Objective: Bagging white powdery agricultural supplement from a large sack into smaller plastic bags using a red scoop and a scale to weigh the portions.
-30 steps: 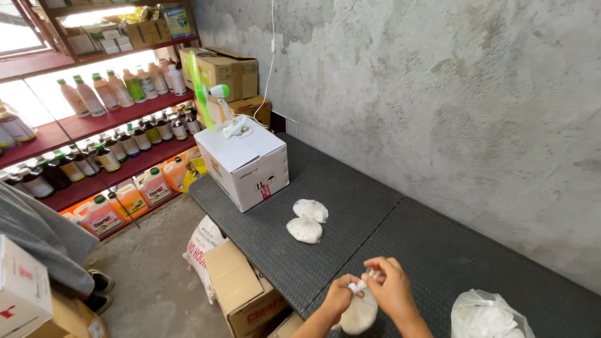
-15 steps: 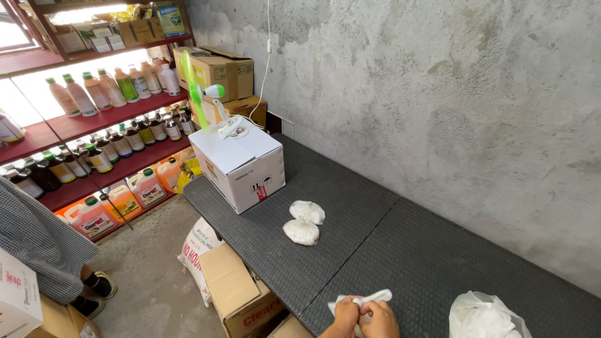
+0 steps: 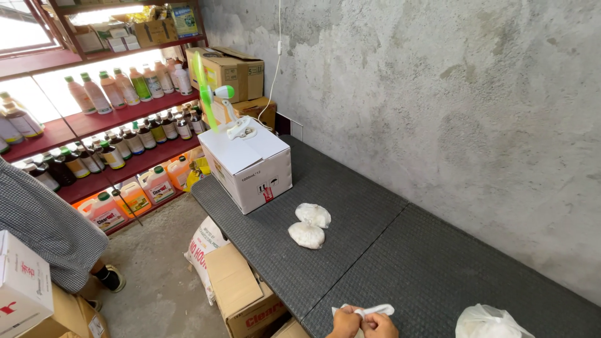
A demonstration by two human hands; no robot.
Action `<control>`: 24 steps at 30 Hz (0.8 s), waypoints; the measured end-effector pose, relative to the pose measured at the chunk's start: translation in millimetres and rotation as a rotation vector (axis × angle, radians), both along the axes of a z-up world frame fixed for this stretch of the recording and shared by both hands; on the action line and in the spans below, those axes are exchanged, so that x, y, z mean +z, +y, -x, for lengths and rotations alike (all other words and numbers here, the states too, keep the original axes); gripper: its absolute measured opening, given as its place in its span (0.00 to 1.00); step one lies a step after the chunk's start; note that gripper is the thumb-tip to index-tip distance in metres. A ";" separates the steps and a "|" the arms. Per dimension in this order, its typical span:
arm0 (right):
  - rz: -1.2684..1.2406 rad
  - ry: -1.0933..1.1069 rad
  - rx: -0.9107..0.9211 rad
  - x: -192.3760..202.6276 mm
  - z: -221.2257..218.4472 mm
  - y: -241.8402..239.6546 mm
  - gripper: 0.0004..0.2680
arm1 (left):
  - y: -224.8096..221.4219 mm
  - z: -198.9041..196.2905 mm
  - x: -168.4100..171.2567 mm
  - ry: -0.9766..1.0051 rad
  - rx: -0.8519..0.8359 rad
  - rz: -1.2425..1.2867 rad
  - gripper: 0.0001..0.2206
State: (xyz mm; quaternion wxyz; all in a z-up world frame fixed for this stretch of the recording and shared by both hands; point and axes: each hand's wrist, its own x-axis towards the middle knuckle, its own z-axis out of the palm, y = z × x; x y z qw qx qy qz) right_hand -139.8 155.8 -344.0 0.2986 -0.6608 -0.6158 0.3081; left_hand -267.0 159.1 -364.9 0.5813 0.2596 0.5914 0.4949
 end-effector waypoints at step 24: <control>-0.047 -0.115 -0.037 97.7 -8.8 -41.3 0.06 | -49.8 24.0 122.7 0.485 -0.210 0.010 0.09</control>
